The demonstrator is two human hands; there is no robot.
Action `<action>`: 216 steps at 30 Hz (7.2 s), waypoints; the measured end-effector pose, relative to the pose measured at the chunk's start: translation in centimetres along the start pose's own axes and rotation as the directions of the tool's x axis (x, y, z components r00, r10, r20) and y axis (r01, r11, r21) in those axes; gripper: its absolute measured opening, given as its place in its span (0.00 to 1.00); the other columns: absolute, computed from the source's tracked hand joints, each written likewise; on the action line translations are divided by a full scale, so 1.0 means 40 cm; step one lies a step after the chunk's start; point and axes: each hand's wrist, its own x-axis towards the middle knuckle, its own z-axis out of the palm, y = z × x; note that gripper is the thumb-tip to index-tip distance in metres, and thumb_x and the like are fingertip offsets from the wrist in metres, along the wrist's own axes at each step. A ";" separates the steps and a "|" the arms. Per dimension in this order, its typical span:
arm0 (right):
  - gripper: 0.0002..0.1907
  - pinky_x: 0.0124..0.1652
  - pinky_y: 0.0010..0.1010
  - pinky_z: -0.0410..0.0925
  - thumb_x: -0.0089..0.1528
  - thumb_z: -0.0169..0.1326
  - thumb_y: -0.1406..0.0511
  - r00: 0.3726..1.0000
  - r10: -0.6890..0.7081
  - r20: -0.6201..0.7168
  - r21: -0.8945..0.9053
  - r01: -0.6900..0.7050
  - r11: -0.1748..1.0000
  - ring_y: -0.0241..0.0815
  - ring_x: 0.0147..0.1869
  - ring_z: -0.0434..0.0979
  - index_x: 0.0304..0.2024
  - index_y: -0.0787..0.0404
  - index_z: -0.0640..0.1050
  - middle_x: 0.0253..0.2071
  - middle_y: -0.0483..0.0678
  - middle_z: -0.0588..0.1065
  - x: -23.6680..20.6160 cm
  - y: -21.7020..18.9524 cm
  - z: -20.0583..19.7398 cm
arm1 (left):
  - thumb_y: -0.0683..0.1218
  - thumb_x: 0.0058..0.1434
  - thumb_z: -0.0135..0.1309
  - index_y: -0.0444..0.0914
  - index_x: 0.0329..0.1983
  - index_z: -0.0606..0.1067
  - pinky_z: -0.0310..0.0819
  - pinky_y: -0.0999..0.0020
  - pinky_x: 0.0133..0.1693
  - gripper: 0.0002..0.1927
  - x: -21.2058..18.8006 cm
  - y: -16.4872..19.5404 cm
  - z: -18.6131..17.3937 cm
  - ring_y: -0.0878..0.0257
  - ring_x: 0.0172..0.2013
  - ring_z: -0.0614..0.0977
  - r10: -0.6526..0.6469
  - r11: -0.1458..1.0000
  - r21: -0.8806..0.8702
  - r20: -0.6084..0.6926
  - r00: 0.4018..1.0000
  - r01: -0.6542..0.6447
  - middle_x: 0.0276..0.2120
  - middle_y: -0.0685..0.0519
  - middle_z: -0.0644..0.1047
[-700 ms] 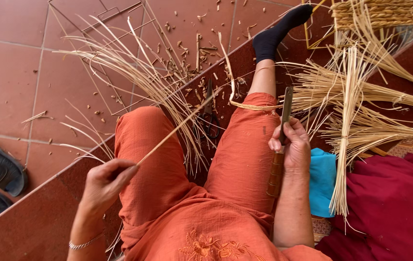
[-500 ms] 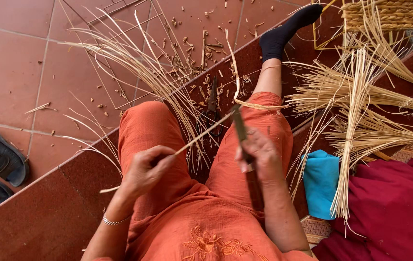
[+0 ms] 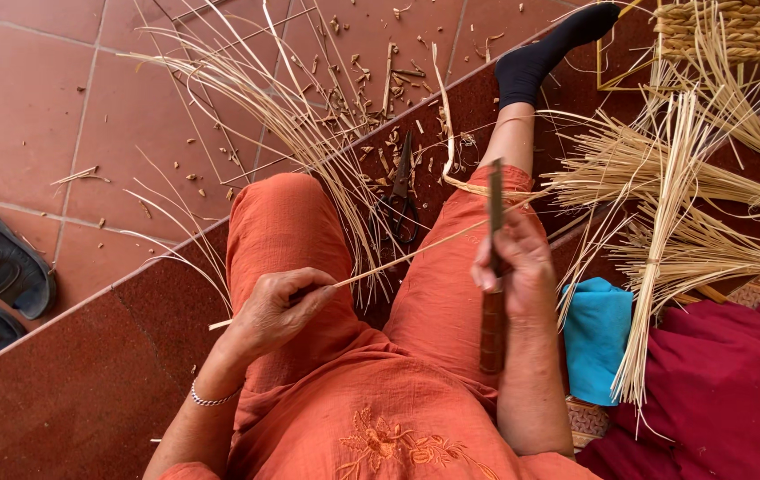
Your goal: The person sits on a tiled floor and uses a knife to scrape and split dried plant stalks into thin strips. The person repeatedly picks up stalks, shaves off outer layers, and separates fibers, accumulating shavings on the floor.
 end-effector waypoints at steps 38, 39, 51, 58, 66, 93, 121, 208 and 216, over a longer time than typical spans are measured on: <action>0.10 0.18 0.24 0.65 0.69 0.52 0.69 0.993 0.109 0.043 -0.097 -0.105 0.990 0.41 0.20 0.76 0.51 0.66 0.72 0.29 0.56 0.78 -0.022 0.079 0.017 | 0.42 0.63 0.59 0.36 0.41 0.82 0.75 0.70 0.26 0.06 0.019 0.014 0.005 0.67 0.23 0.82 0.045 0.998 -0.047 0.070 0.997 -0.042 0.29 0.51 0.85; 0.09 0.18 0.24 0.65 0.69 0.52 0.69 0.994 0.104 0.034 -0.102 -0.100 0.990 0.41 0.20 0.76 0.51 0.66 0.72 0.29 0.56 0.78 -0.021 0.079 0.015 | 0.42 0.62 0.59 0.37 0.41 0.82 0.75 0.70 0.25 0.06 0.014 0.007 0.000 0.68 0.22 0.82 0.024 0.999 -0.046 0.078 0.997 -0.021 0.28 0.53 0.85; 0.11 0.21 0.27 0.68 0.69 0.54 0.68 1.000 -0.017 -0.016 -0.110 0.015 0.994 0.40 0.21 0.75 0.53 0.62 0.74 0.29 0.55 0.79 -0.008 0.043 -0.022 | 0.43 0.63 0.60 0.36 0.42 0.83 0.74 0.76 0.27 0.08 -0.046 -0.060 -0.056 0.74 0.25 0.78 -0.034 0.988 -0.147 0.046 0.998 0.041 0.26 0.55 0.83; 0.15 0.18 0.24 0.70 0.68 0.52 0.68 0.978 0.194 0.080 -0.091 -0.186 0.978 0.37 0.20 0.76 0.56 0.67 0.71 0.29 0.54 0.79 -0.021 0.080 0.038 | 0.44 0.63 0.59 0.39 0.41 0.83 0.68 0.73 0.21 0.07 -0.011 -0.027 -0.018 0.73 0.19 0.75 -0.074 0.997 -0.012 0.100 0.992 0.075 0.21 0.58 0.81; 0.17 0.20 0.20 0.69 0.69 0.50 0.67 0.950 0.287 0.121 -0.243 -0.252 0.937 0.35 0.21 0.77 0.58 0.71 0.67 0.30 0.54 0.79 -0.045 0.151 0.090 | 0.43 0.64 0.58 0.37 0.43 0.81 0.70 0.73 0.23 0.07 0.006 0.000 0.000 0.73 0.21 0.75 -0.028 0.999 -0.019 0.031 0.999 0.028 0.21 0.56 0.80; 0.13 0.22 0.24 0.70 0.69 0.52 0.68 0.952 0.268 0.149 -0.155 -0.245 0.957 0.39 0.21 0.77 0.53 0.67 0.68 0.29 0.56 0.79 -0.034 0.141 0.078 | 0.41 0.63 0.59 0.35 0.41 0.80 0.78 0.69 0.29 0.06 0.048 0.056 0.059 0.63 0.26 0.85 0.111 0.992 -0.074 0.066 0.992 -0.106 0.29 0.49 0.83; 0.14 0.21 0.23 0.70 0.69 0.51 0.68 0.972 0.209 0.108 -0.184 -0.187 0.965 0.37 0.20 0.76 0.55 0.67 0.68 0.29 0.55 0.78 -0.027 0.131 0.078 | 0.41 0.63 0.59 0.35 0.45 0.80 0.80 0.67 0.29 0.08 0.049 0.058 0.081 0.61 0.28 0.87 0.138 0.990 -0.005 -0.045 0.989 -0.138 0.31 0.46 0.84; 0.08 0.25 0.32 0.69 0.69 0.54 0.70 0.999 0.005 -0.052 0.098 0.000 0.995 0.44 0.22 0.75 0.50 0.63 0.75 0.30 0.58 0.78 0.034 0.073 -0.167 | 0.40 0.62 0.59 0.35 0.46 0.83 0.80 0.78 0.33 0.10 -0.113 -0.139 -0.100 0.74 0.32 0.84 -0.073 0.986 -0.156 -0.065 0.995 0.062 0.34 0.54 0.87; 0.09 0.25 0.30 0.69 0.69 0.53 0.68 0.992 -0.088 -0.087 0.127 0.099 0.987 0.40 0.21 0.75 0.51 0.62 0.77 0.29 0.53 0.79 0.033 0.032 -0.190 | 0.40 0.63 0.60 0.35 0.46 0.84 0.65 0.77 0.21 0.10 -0.142 -0.151 -0.114 0.76 0.21 0.71 -0.222 0.971 -0.131 -0.185 0.957 0.200 0.22 0.55 0.79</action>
